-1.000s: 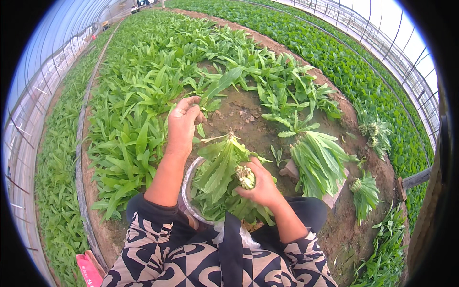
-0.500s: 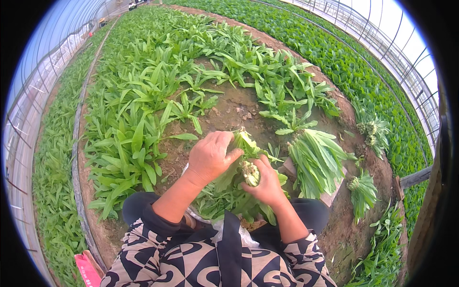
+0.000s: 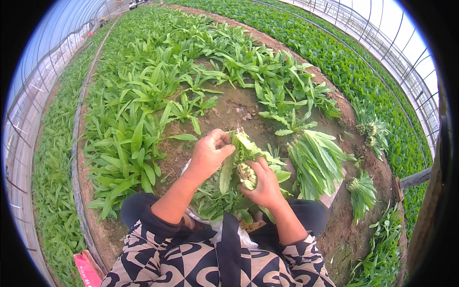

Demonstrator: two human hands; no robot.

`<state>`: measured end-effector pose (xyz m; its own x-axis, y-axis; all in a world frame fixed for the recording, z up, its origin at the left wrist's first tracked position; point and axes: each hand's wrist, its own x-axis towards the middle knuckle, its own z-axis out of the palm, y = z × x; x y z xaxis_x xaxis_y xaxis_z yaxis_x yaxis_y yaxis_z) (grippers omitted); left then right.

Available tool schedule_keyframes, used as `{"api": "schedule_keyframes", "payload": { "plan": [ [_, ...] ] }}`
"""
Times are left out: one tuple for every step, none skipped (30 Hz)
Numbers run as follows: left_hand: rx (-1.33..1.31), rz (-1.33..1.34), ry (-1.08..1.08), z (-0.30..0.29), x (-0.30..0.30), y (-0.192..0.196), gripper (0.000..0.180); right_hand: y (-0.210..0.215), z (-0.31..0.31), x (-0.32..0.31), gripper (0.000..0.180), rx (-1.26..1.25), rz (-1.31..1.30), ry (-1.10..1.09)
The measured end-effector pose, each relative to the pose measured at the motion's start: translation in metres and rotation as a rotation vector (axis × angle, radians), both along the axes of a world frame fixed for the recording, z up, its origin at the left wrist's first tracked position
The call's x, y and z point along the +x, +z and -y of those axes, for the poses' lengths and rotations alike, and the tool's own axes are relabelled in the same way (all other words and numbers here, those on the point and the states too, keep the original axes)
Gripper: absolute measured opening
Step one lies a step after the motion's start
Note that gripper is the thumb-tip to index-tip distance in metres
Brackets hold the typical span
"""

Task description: The person harvests leafy green vegetables by hand in a greenhouse, placing them into a metal bowl and bundling them with rubber bands. The person repeatedly picks leaves, trims them, and ties bundles together.

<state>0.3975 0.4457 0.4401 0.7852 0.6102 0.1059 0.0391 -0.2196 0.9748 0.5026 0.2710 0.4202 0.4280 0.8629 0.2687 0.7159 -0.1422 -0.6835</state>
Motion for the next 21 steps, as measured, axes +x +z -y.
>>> {"api": "schedule_keyframes", "payload": {
  "plan": [
    [-0.04,-0.013,-0.029,-0.003,-0.002,0.002,0.019,0.0,0.0,-0.001,0.063,0.001,0.006,-0.004],
    [0.02,-0.033,-0.048,-0.006,-0.004,0.004,0.019,0.0,0.0,0.0,0.063,-0.011,0.006,-0.007],
    [0.08,-0.053,-0.066,-0.01,-0.005,0.005,0.019,0.001,0.0,0.002,0.062,-0.023,0.005,-0.008],
    [0.139,-0.072,-0.088,-0.013,-0.006,0.008,0.02,0.001,0.001,0.004,0.062,-0.035,0.006,-0.014],
    [0.498,-0.073,-0.046,-0.016,-0.009,0.013,0.018,0.003,0.002,0.004,0.054,-0.012,0.025,-0.036],
    [0.857,-0.072,-0.001,-0.019,-0.012,0.02,0.016,0.003,0.002,0.004,0.051,-0.086,0.027,-0.039],
    [1.217,-0.071,0.048,-0.021,-0.016,0.028,0.014,0.004,0.003,0.004,0.048,-0.158,0.027,-0.04],
    [1.301,-0.082,0.054,-0.021,-0.017,0.036,0.013,0.004,0.004,0.005,0.045,-0.235,0.029,-0.044],
    [1.385,-0.093,0.059,-0.022,-0.018,0.045,0.013,0.001,0.005,0.004,0.043,-0.207,0.081,-0.05],
    [1.473,-0.109,0.07,-0.023,-0.019,0.052,0.013,-0.003,0.005,0.002,0.041,-0.174,0.133,-0.049],
    [1.516,-0.115,0.093,-0.025,-0.019,0.054,0.013,-0.005,0.005,0.0,0.039,-0.142,0.185,-0.049],
    [1.536,-0.123,0.138,-0.027,-0.02,0.058,0.013,-0.005,0.004,0.0,0.04,-0.136,0.197,-0.045],
    [1.554,-0.128,0.18,-0.031,-0.022,0.061,0.013,-0.006,0.004,-0.001,0.04,-0.132,0.208,-0.045],
    [1.572,-0.133,0.221,-0.037,-0.024,0.063,0.013,-0.006,0.004,-0.001,0.04,-0.129,0.219,-0.046],
    [1.522,-0.099,0.296,-0.049,-0.026,0.065,0.01,-0.004,0.005,0.0,0.041,-0.153,0.235,-0.045],
    [1.391,-0.144,0.307,-0.06,-0.031,0.067,0.008,-0.001,0.006,0.001,0.041,-0.174,0.248,-0.043],
    [1.262,-0.195,0.321,-0.069,-0.039,0.07,0.007,0.001,0.006,0.002,0.042,-0.191,0.259,-0.035],
    [1.133,-0.243,0.335,-0.075,-0.045,0.073,0.005,0.0,0.006,0.001,0.042,-0.19,0.23,-0.04],
    [1.007,-0.387,0.251,-0.078,-0.048,0.075,0.01,0.0,0.007,0.001,0.043,-0.193,0.206,-0.048],
    [0.877,-0.33,0.181,-0.075,-0.047,0.073,0.012,0.0,0.007,0.002,0.044,-0.197,0.183,-0.055],
    [0.746,-0.274,0.113,-0.069,-0.042,0.069,0.015,0.001,0.006,0.002,0.043,-0.208,0.173,-0.042]
  ]
}}
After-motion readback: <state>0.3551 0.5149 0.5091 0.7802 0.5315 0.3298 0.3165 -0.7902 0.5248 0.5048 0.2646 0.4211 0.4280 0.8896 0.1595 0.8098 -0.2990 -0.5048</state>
